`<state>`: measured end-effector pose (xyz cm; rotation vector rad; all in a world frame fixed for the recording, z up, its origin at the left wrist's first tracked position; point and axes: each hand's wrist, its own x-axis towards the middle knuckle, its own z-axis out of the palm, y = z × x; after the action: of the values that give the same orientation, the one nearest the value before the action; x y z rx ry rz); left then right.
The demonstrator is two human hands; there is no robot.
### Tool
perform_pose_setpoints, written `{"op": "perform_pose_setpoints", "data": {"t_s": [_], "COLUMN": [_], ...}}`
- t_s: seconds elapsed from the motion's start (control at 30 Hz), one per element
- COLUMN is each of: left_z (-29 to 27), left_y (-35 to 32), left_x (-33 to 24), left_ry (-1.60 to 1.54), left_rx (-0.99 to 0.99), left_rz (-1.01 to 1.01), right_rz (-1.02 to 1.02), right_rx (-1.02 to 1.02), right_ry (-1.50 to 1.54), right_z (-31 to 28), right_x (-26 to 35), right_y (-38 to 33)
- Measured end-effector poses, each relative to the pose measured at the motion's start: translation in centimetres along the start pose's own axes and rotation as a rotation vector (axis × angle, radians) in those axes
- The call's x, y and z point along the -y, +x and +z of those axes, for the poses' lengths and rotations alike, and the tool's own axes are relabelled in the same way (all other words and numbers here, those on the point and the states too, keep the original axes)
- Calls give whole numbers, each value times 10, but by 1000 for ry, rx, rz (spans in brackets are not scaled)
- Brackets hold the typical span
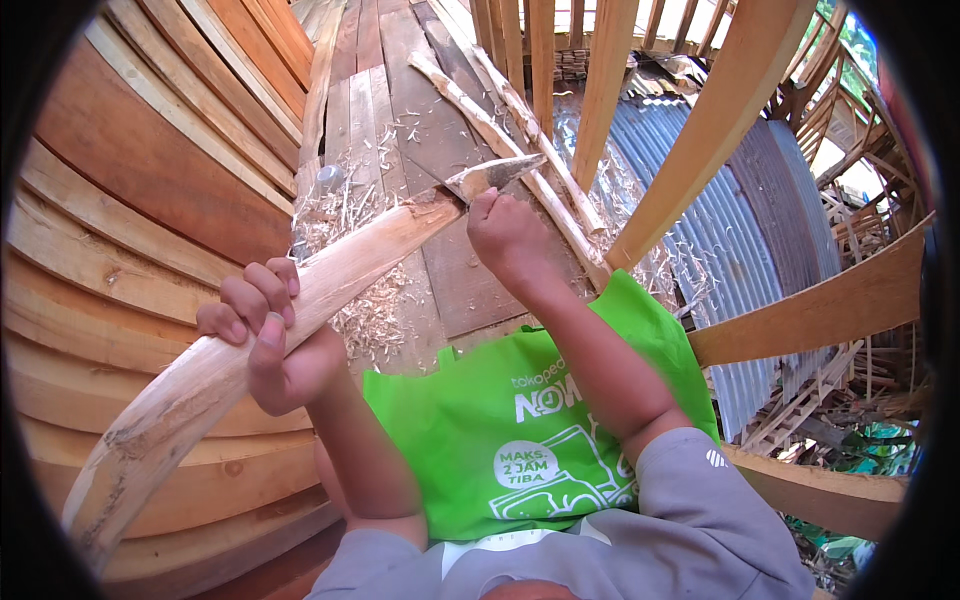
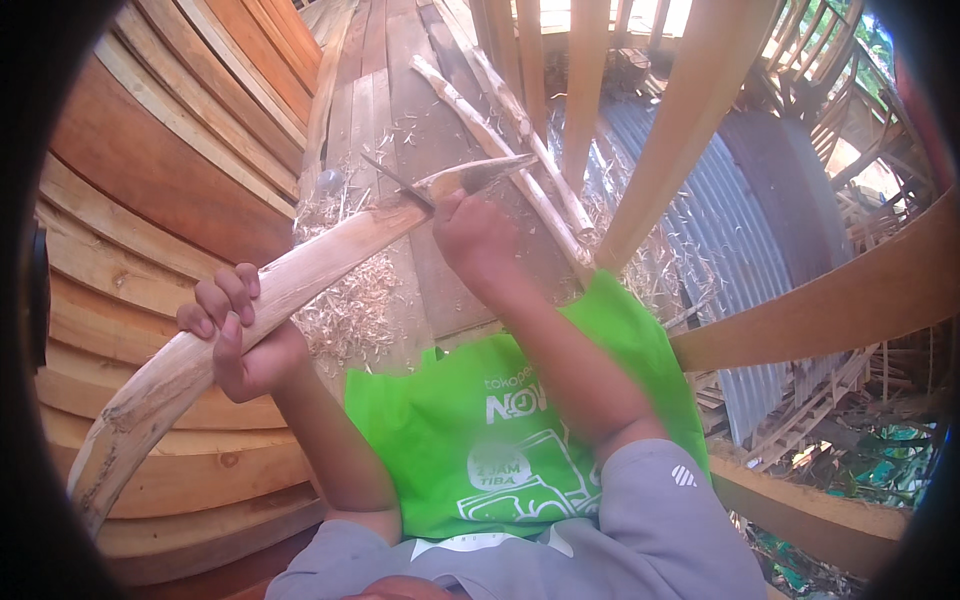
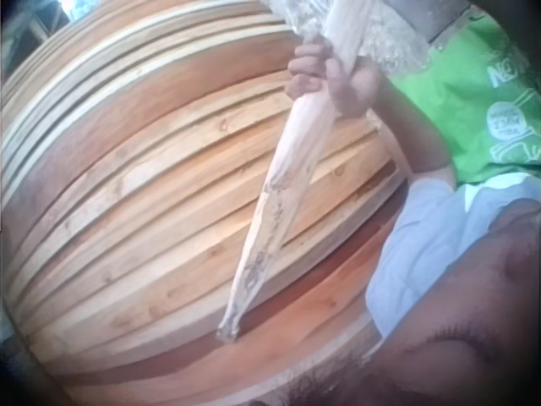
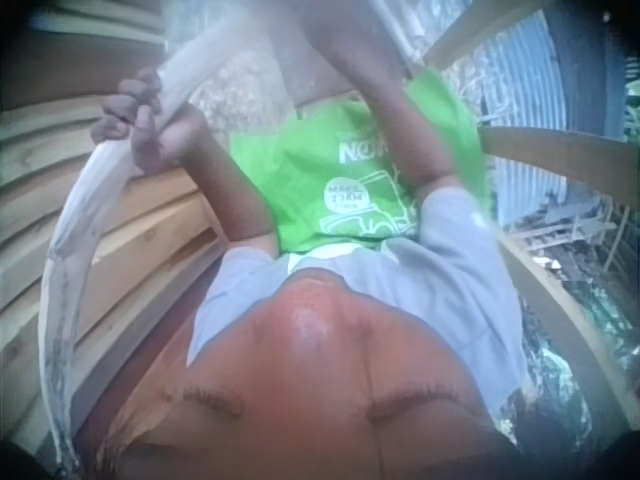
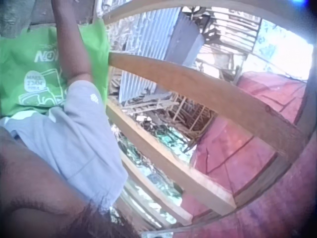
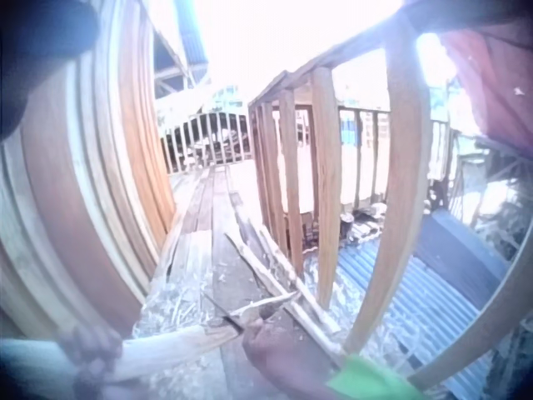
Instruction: The person carves a long, curved piece of wood using a knife. They hold the wood with one hand and use the knife with the other to shave off thin layers, creating wood shavings on the floor.
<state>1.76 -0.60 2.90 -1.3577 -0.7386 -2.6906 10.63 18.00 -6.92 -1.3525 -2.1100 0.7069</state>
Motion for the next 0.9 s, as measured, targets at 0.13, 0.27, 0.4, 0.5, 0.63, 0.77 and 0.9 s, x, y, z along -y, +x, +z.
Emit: {"op": "perform_pose_setpoints", "data": {"t_s": [0.13,0.27,0.4,0.5,0.63,0.77,0.9], "left_z": [-8,1,-16,-3,-5,3,-4], "left_y": [-1,4,0,0,-1,-1,0], "left_x": [-1,4,0,1,1,4,3], "left_ry": [13,7,27,24,72,66,78], "left_rx": [-6,37,10,-4,-74,-80,-96], "left_rz": [0,4,0,3,4,12,21], "right_rz": [-147,-28,-97,178,-219,17,-591], "right_rx": [180,-21,234,242,210,236,180], "right_ry": [-84,-70,-60,83,-52,31,237], "right_z": [-38,-10,-20,-18,-9,16,-15], "right_x": [29,-33,1,-42,-20,-79,-23], "right_y": [-26,18,-11,20,-18,14,-22]}}
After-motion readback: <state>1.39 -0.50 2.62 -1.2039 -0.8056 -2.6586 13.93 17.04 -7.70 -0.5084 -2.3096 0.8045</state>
